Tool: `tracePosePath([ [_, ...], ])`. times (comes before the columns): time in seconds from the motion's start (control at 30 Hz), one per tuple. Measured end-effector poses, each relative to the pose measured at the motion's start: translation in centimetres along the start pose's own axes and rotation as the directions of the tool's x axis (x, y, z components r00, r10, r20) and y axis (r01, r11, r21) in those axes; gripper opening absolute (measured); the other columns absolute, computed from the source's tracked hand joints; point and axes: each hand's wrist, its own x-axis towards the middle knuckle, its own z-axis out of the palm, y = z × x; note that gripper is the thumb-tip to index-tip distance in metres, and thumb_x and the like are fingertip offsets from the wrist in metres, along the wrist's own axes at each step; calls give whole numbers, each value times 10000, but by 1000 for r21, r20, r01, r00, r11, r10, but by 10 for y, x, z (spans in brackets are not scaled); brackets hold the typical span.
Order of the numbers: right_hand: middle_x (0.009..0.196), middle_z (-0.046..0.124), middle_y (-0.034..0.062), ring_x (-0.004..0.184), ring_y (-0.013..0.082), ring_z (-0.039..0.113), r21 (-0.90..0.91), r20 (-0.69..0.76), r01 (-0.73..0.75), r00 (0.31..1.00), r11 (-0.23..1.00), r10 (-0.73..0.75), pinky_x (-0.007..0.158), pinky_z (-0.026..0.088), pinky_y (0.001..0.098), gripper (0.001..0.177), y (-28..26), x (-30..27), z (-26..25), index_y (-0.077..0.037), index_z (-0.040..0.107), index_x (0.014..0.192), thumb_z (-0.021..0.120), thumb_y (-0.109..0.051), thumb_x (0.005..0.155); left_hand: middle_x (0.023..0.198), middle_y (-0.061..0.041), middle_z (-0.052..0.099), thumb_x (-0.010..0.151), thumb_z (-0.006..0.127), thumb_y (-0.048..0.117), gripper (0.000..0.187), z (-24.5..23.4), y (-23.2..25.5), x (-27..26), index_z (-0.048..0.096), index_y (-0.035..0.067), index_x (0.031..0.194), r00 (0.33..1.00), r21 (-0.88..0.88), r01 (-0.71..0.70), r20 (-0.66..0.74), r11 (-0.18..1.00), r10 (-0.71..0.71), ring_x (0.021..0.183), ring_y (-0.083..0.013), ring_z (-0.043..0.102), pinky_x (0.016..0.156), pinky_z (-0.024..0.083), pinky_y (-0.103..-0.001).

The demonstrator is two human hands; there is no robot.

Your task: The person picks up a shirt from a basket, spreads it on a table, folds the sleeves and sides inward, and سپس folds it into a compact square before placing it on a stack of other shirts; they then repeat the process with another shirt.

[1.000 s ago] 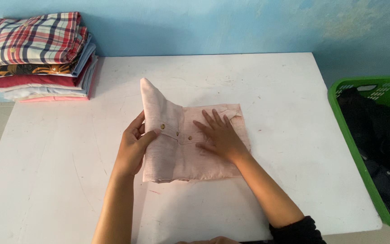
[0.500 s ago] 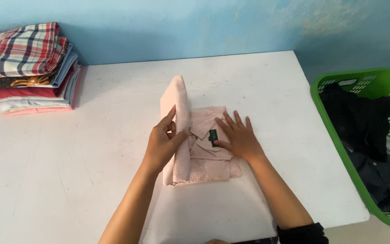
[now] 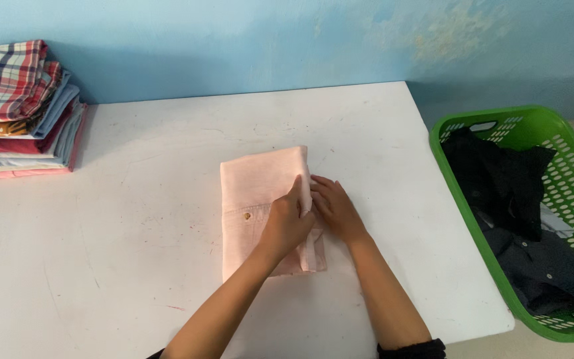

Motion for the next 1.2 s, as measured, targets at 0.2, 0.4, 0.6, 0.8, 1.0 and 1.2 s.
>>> tracePosePath([
  [0.2,846,703,54,782,223,647,29,-144,-243,959,969,245,742,517,392,420,-12,5,-20,-104,778,804,533,-344,1045,829,-258,686,758,659,48,832,27,-9,6,328,-123,1501,1000,167,-6,30,986,1,789,-332,718,704,582,-414],
  [0.4,741,707,6,752,216,574,-66,-86,-222,973,973,216,757,470,385,380,-16,4,-20,-109,793,787,698,-463,888,807,-226,724,798,661,68,923,10,5,1,209,-35,1595,949,107,132,275,985,-157,748,-320,725,744,596,-376],
  [0.6,831,765,-22,890,173,584,-121,26,-330,942,936,335,902,410,360,367,-17,6,-17,-144,804,871,709,-499,863,1308,-107,671,901,730,210,540,-40,-33,9,593,194,1424,918,449,-385,97,806,385,1239,-307,635,1048,544,-441],
  [0.8,912,769,6,929,200,590,-105,-5,-237,971,966,238,896,465,364,399,-17,2,-21,-97,799,922,679,-478,900,1560,-157,392,835,625,653,701,-48,-47,34,543,290,1429,949,775,-279,133,567,285,1458,-448,262,1138,226,-666],
  [1.0,1018,774,15,942,149,709,290,-78,-305,937,907,340,837,561,312,447,-23,2,-34,-116,770,1046,530,-489,994,1562,-167,383,865,439,738,818,-61,-20,15,411,294,1552,955,872,217,-96,438,-282,1330,-565,405,1031,343,-723],
  [1.2,987,773,84,901,201,714,150,-277,-325,893,934,356,776,558,357,507,-49,-4,-46,-83,777,1076,518,-513,1009,899,-113,795,1001,422,599,539,-130,-72,-14,702,220,1263,878,755,421,-200,503,-434,777,-252,742,691,607,-409],
])
